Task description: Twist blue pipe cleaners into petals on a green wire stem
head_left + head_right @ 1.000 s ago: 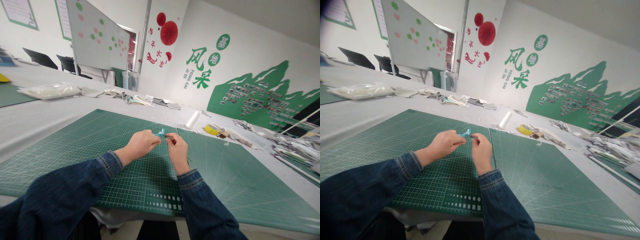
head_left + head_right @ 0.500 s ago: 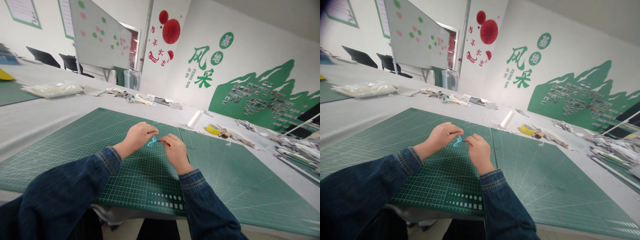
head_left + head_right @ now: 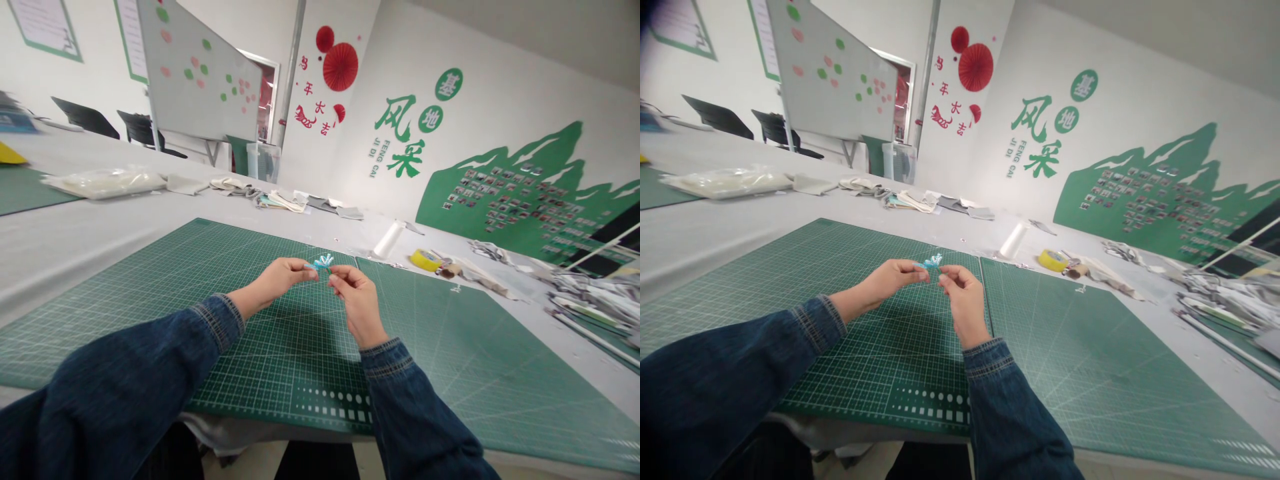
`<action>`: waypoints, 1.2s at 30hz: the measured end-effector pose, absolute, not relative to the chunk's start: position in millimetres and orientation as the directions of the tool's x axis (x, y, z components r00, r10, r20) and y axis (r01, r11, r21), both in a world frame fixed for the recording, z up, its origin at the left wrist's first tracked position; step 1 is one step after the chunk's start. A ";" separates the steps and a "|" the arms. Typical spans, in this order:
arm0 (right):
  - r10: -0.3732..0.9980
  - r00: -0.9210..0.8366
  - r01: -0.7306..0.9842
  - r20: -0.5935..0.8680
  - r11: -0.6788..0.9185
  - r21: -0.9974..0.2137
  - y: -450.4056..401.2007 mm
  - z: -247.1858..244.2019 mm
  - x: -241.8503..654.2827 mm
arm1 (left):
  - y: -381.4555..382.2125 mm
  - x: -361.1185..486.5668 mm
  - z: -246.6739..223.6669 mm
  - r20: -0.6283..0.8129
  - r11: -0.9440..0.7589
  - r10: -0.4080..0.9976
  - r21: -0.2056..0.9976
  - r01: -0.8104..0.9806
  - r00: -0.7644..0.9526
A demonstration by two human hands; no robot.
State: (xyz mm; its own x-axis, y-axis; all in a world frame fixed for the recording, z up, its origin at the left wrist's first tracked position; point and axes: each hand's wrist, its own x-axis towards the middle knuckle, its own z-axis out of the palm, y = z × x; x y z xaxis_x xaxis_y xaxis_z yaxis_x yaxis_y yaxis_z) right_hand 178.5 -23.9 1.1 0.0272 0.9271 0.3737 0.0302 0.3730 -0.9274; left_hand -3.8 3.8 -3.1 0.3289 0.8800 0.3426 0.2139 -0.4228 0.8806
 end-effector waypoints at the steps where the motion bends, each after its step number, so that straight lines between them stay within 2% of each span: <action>1: 0.929 0.047 0.021 0.367 0.366 -0.930 -24.0 0.9 178.1 | 2.1 -1.9 -3.1 0.347 -0.430 0.874 0.878 0.210 0.340; 3: 0.932 0.088 0.030 0.351 0.349 -0.936 -23.5 0.4 177.7 | -0.7 1.0 -2.5 0.360 -0.451 0.862 0.866 0.218 0.356; 6: 0.924 0.129 0.131 0.360 0.344 -0.930 -20.7 -1.8 178.7 | -4.5 3.5 -0.5 0.384 -0.482 0.854 0.839 0.254 0.352; 8: 0.910 0.138 0.202 0.390 0.360 -0.911 -18.3 -3.6 180.4 | -7.5 3.8 1.3 0.427 -0.536 0.833 0.780 0.324 0.352; 10: 0.894 0.140 0.256 0.425 0.381 -0.888 -16.8 -4.6 182.4 | -11.3 3.4 3.4 0.506 -0.627 0.779 0.645 0.437 0.370; 13: 0.856 0.121 0.366 0.502 0.431 -0.825 -17.5 -3.4 184.6 | -17.4 2.0 6.7 0.634 -0.722 0.655 0.366 0.587 0.411; 17: 0.744 -0.009 0.658 0.668 0.507 -0.556 -21.7 -0.5 186.0 | -24.0 0.6 10.8 0.718 -0.726 0.489 0.021 0.687 0.495; 19: 0.720 -0.080 0.741 0.689 0.505 -0.442 -23.7 0.0 186.5 | -25.8 0.0 13.0 0.733 -0.696 0.438 -0.091 0.713 0.521; 22: 0.724 -0.157 0.799 0.672 0.493 -0.345 -26.0 0.2 186.0 | -26.1 -1.6 16.6 0.746 -0.659 0.410 -0.155 0.736 0.525; 25: 0.727 -0.237 0.797 0.644 0.525 -0.299 -27.7 0.6 184.3 | -22.5 -5.1 18.9 0.755 -0.642 0.431 -0.128 0.756 0.494; 27: 0.724 -0.285 0.767 0.628 0.566 -0.304 -28.4 0.8 182.9 | -17.8 -8.4 19.1 0.769 -0.636 0.467 -0.050 0.770 0.436; 32: 0.710 -0.342 0.643 0.616 0.655 -0.397 -29.6 2.4 180.1 | -2.0 -18.2 16.7 0.743 -0.667 0.594 0.241 0.705 0.308; 36: 0.725 -0.328 0.541 0.605 0.670 -0.509 -32.1 7.1 178.3 | 8.1 -22.7 13.2 0.589 -0.617 0.765 0.553 0.560 0.261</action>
